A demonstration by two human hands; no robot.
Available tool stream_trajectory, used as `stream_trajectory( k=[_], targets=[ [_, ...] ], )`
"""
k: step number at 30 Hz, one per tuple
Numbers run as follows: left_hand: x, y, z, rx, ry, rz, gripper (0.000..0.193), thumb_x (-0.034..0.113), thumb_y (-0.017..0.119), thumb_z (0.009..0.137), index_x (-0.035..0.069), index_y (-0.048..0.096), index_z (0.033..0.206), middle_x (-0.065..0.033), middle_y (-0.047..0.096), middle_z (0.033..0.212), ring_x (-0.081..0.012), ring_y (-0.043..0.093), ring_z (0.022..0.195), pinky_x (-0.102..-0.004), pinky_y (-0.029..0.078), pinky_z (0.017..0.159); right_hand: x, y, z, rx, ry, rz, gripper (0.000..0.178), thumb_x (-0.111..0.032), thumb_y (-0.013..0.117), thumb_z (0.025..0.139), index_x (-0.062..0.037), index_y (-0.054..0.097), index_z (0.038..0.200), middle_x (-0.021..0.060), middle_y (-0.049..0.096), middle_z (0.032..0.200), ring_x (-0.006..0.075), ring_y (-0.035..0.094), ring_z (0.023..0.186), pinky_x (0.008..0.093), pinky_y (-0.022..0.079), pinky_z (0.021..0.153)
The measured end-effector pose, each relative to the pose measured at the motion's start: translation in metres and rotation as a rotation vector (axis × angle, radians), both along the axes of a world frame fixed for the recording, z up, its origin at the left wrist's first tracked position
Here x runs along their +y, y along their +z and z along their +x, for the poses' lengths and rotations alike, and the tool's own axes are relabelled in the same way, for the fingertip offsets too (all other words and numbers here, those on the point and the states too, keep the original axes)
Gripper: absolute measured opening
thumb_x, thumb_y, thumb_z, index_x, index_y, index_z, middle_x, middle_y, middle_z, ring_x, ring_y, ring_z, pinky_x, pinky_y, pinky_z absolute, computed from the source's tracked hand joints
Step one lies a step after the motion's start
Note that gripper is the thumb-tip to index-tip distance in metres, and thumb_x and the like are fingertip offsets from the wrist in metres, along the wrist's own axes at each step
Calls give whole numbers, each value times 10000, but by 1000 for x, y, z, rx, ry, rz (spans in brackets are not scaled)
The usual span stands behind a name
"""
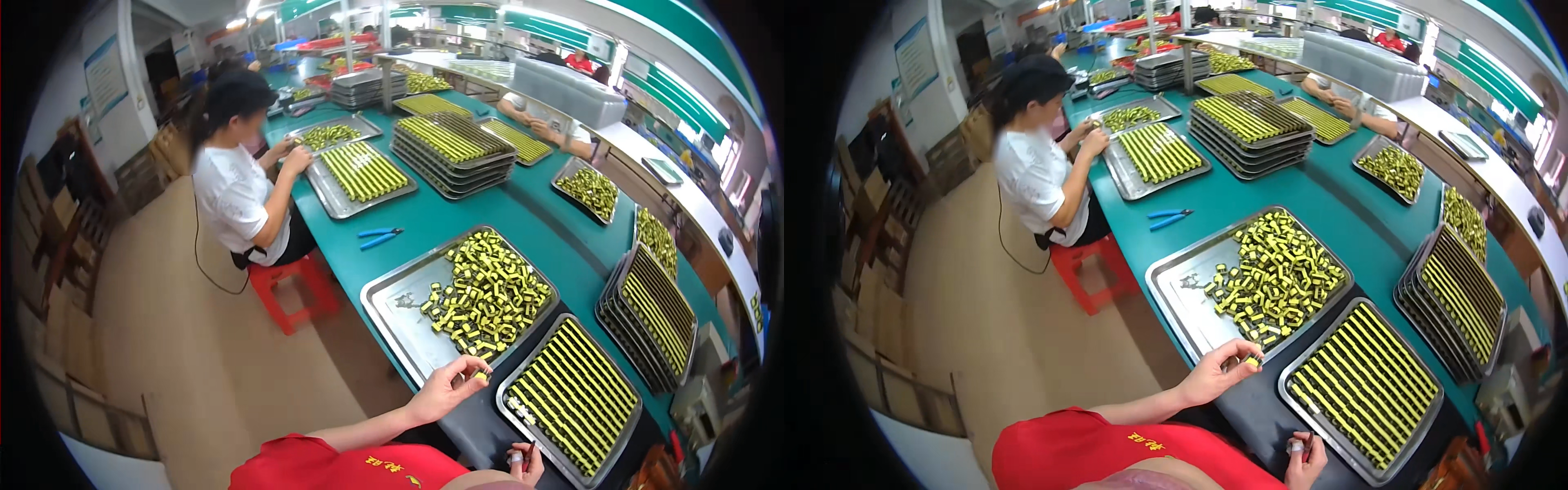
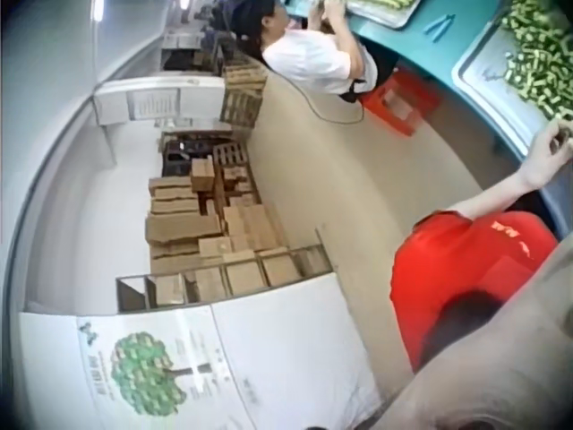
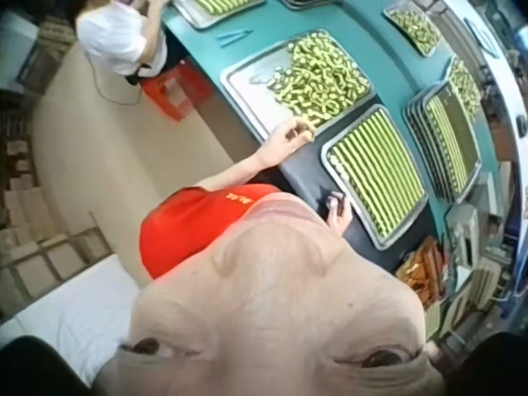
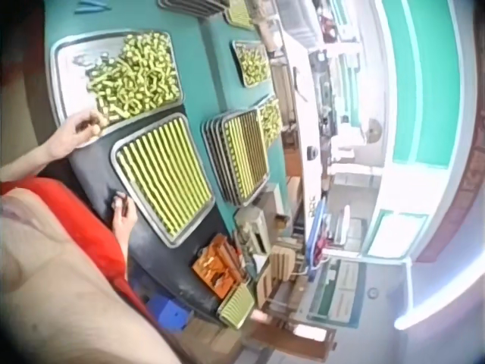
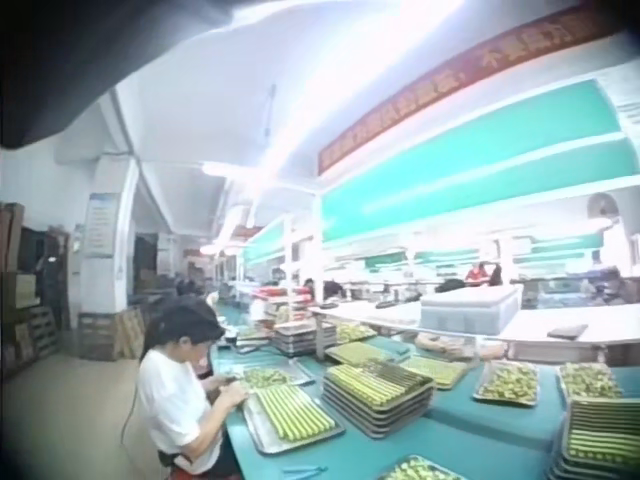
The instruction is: Assembling small electronic components, such as transformers, by hand and using assembly tools at a factory workbench.
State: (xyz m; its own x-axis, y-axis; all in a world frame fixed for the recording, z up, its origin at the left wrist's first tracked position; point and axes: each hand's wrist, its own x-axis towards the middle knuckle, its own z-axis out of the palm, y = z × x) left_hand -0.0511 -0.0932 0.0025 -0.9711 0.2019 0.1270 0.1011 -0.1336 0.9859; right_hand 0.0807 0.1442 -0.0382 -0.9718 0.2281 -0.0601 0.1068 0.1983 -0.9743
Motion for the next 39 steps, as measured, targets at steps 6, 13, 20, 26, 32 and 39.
stream_trajectory(
  k=[6, 13, 20, 26, 32, 39],
  targets=[
    [-19, -12, 4, -65, 11, 32, 235, 193, 614, 959, 81, 594, 1164, 70, 628, 954, 13, 375, 656, -165, 328, 611, -4, 7, 1, -27, -52, -3, 180, -100, 549, 966, 16, 611, 1088, 53, 636, 939, 97, 541, 787, 220, 437, 721],
    [-24, -7, -11, -168, -13, 197, 211, 167, 510, 1001, 84, 580, 1182, -4, 626, 1028, -41, 506, 850, -200, 410, 795, -12, 2, -18, 183, -55, 404, 18, 37, 586, 848, 25, 587, 862, 97, 606, 798, 152, 592, 649, 272, 468, 570],
    [-38, -19, -40, -428, -276, 502, 175, 128, 507, 999, 73, 566, 1154, -66, 650, 1004, -61, 500, 792, -216, 429, 721, -14, 10, -9, 205, -272, 68, 105, -8, 515, 893, -5, 619, 905, 79, 632, 790, 115, 573, 679, 245, 434, 610],
    [-49, -11, -43, -82, -148, 23, 224, 122, 622, 939, 55, 607, 1152, 6, 641, 1011, -12, 431, 681, -167, 343, 604, -8, 3, -9, 248, -322, -65, 124, -56, 501, 911, -10, 615, 921, 72, 640, 783, 80, 506, 619, 219, 393, 564],
    [-54, -14, -30, -21, -52, -110, 192, 131, 638, 930, 74, 615, 1111, 18, 674, 923, 3, 414, 639, -168, 337, 573, -13, 8, -5, 181, -148, 269, 194, 76, 495, 774, 0, 629, 893, 113, 628, 757, 209, 656, 689, 287, 500, 616],
    [-46, -9, -16, -171, -22, -96, 172, 122, 568, 962, 52, 580, 1118, -22, 682, 960, -34, 524, 781, -196, 407, 688, -9, 9, -4, 190, -53, 292, 205, 83, 487, 773, -11, 621, 896, 117, 626, 825, 200, 609, 644, 287, 489, 607]
  ],
)
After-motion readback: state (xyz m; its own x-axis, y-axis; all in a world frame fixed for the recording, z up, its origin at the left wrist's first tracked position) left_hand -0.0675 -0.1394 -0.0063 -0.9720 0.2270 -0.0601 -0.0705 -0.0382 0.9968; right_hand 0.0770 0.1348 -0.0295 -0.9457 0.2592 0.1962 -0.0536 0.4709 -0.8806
